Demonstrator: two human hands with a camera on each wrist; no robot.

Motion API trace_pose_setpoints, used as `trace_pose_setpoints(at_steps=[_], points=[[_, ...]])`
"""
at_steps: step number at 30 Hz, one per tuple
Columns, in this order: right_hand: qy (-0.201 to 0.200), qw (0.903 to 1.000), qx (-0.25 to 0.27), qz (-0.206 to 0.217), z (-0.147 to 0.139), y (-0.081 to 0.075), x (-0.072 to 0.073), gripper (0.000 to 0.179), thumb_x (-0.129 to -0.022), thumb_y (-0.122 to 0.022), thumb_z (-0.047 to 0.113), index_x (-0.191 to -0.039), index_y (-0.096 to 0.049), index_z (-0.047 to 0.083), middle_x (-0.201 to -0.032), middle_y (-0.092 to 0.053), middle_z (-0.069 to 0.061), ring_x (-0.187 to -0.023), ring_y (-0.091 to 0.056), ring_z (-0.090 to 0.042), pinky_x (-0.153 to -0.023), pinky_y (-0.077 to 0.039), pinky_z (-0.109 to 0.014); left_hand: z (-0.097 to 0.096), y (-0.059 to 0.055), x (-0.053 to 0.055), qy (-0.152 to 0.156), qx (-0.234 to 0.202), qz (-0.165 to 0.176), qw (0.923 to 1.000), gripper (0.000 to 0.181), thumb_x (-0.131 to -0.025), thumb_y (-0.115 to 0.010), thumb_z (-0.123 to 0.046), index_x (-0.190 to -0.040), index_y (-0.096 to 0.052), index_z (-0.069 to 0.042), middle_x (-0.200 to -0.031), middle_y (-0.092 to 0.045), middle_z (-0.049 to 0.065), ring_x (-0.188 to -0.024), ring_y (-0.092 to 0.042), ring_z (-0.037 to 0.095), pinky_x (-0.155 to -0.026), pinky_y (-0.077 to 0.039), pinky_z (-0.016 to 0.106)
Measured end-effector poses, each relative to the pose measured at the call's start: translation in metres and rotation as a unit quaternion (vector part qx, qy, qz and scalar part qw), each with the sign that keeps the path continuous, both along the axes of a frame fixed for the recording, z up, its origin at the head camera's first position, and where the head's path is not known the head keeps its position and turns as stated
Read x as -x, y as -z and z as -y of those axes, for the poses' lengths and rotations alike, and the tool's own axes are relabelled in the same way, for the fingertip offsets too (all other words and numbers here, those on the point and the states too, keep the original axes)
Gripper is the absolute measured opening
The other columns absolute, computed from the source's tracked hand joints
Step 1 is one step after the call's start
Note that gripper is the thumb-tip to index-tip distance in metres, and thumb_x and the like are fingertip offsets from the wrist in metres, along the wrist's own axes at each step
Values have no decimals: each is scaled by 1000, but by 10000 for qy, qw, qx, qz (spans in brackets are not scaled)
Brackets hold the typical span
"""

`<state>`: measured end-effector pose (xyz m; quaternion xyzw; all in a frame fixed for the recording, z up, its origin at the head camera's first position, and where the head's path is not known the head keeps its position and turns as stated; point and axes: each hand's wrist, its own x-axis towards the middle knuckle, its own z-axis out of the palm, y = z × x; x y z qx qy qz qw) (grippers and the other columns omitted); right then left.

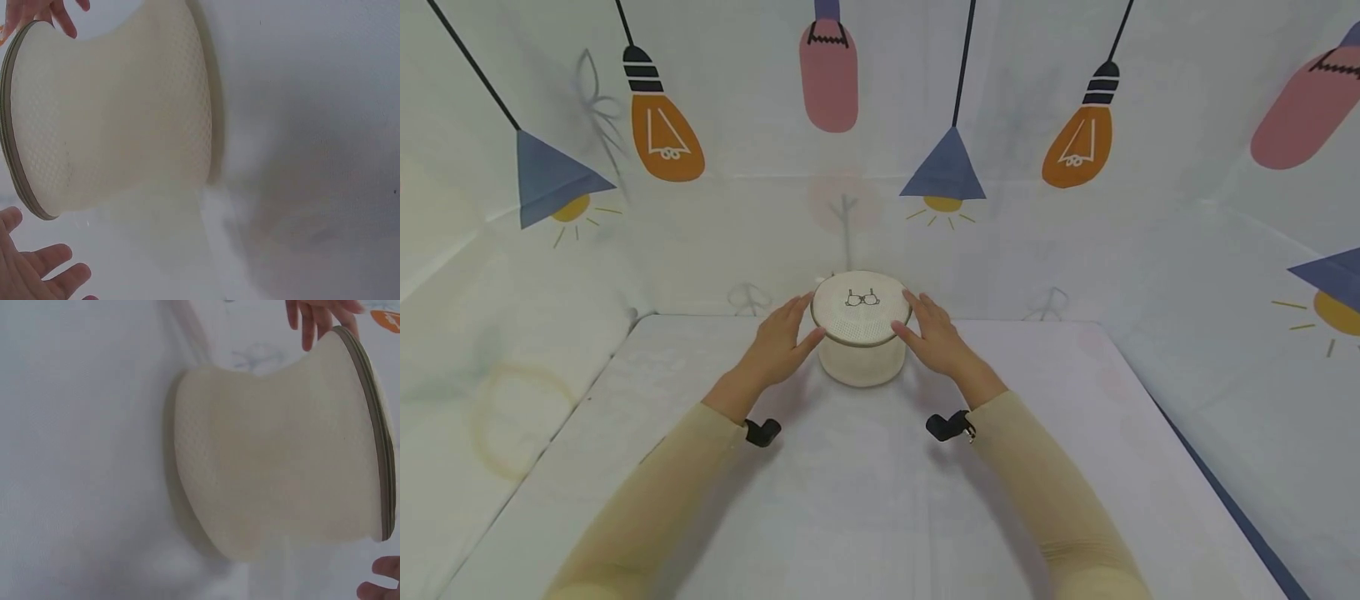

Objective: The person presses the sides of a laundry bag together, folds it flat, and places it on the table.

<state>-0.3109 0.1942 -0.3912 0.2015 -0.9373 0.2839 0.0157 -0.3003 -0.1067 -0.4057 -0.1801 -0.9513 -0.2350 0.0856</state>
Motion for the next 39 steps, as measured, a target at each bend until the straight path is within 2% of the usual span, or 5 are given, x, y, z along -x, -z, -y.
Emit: trace_pose_setpoints(at_steps=[6, 14, 22, 30, 39], points=[[9, 9998, 185, -17, 6, 3, 4, 76, -105, -35, 57, -162, -10, 14, -165, -13, -21, -152, -5, -38, -119, -10, -61, -8, -1, 3, -24, -100, 187, 9998, 78, -103, -34, -62, -162, -9, -17, -163, -21, 22, -148, -22, 42, -116, -20, 62], [99, 9973, 712, -131, 15, 10, 11, 73, -106, -35, 54, -161, -14, 12, -166, -16, -15, -152, -12, -35, -121, -12, -54, -12, 3, 7, 97, -737, -12, 9972, 80, -102, -32, -63, -161, -13, -13, -161, -27, 20, -147, -27, 39, -117, -24, 58], [311, 9935, 1093, -102, 22, 18, 20, 73, -106, -33, 55, -162, -13, 13, -166, -17, -12, -152, -14, -30, -122, -14, -48, -17, 9, 16, 197, -1381, 14, 9902, 75, -105, -35, -55, -161, -13, -10, -164, -22, 16, -151, -21, 29, -122, -17, 41], [325, 9880, 1509, 90, 29, 20, 24, 69, -106, -33, 53, -162, -13, 16, -166, -16, -10, -152, -15, -28, -122, -13, -46, -25, 10, 20, 113, -1749, 294, 9841, 72, -105, -36, -54, -162, -13, -15, -166, -19, 11, -152, -18, 26, -122, -15, 39], [446, 9830, 1740, 375, 35, 22, 20, 68, -104, -33, 58, -162, -14, 27, -167, -14, -7, -151, -17, -34, -119, -17, -56, -32, 14, 19, 98, -1939, 534, 9795, 75, -103, -36, -58, -162, -11, -18, -166, -17, 13, -151, -19, 29, -122, -16, 43]])
